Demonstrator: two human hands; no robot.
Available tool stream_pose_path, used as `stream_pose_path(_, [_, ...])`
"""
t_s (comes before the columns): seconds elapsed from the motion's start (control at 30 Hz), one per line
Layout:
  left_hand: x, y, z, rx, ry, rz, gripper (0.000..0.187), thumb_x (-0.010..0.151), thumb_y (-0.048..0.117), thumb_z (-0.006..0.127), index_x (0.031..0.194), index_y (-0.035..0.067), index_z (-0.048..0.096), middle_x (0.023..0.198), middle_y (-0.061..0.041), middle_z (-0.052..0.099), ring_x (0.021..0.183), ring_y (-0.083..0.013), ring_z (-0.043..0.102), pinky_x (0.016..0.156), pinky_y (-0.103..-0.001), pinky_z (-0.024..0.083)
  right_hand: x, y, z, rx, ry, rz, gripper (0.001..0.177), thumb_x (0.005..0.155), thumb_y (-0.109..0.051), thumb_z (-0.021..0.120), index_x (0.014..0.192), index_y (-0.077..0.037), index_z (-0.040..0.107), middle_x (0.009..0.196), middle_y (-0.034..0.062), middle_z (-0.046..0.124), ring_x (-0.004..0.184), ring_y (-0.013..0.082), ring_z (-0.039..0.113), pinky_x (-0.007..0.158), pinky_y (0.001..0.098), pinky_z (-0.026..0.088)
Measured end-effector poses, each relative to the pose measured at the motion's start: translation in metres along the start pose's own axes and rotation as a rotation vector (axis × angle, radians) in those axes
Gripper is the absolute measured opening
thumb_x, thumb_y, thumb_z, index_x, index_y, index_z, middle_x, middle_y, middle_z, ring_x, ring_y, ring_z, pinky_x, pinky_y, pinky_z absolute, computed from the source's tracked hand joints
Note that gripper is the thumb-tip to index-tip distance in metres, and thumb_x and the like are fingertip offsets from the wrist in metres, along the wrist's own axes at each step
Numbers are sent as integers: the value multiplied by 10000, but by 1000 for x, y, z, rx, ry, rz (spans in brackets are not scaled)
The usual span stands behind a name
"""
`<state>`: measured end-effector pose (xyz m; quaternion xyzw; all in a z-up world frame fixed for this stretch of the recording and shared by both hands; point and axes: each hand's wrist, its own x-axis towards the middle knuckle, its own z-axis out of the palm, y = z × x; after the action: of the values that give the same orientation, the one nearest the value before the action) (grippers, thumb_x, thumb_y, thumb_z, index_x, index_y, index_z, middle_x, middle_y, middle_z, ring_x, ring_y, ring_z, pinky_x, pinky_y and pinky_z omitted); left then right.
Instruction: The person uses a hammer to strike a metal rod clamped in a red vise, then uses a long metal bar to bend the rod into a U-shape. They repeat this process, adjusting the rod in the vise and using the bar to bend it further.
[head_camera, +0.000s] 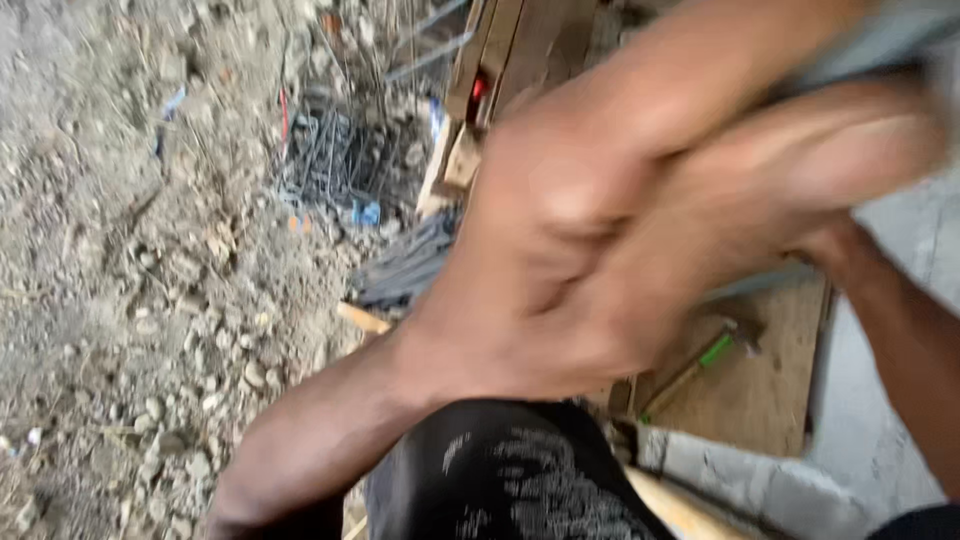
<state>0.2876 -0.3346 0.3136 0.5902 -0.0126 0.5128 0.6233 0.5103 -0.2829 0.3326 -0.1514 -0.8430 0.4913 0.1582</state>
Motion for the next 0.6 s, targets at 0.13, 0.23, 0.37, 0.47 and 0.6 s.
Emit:
stream_pose_path(0.13, [13,-11,5,0,-9,-31,252,1131,349,458,1154,145,603,983,20,565,889,-106,553,858,-265,486,-166,222,4,-134,17,794,395,989,-480,405,1039,-88,406,1033,121,511,967,245,530,862,401,484])
stream_pose_path(0.23, [6,0,-8,-32,-42,-52,258,1130,351,456,1163,141,603,1012,20,575,931,-108,570,901,-266,499,-239,178,71,-236,79,1414,518,1039,-556,339,820,-90,390,783,76,430,690,206,414,631,402,363])
stream_pose_path(0.37, [3,11,-20,3,-25,-39,267,1129,353,454,1176,136,603,1056,20,591,994,-111,597,965,-268,519,-195,98,99,-2,467,1687,541,1028,-514,418,926,-10,586,800,145,499,619,267,410,557,416,371])
stream_pose_path(0.47, [8,11,-5,11,-32,-28,274,1128,355,453,1184,132,603,1085,20,602,1036,-114,614,1008,-270,533,-266,162,122,-334,590,1504,507,1014,-538,517,928,-89,736,768,80,652,748,201,585,678,369,432])
stream_pose_path(0.6, [2,30,17,68,-29,15,281,1127,357,452,1193,129,603,1114,20,613,1078,-117,632,1050,-272,546,-257,160,139,-523,638,1346,628,968,-545,548,618,-35,439,642,61,342,707,157,367,605,439,331])
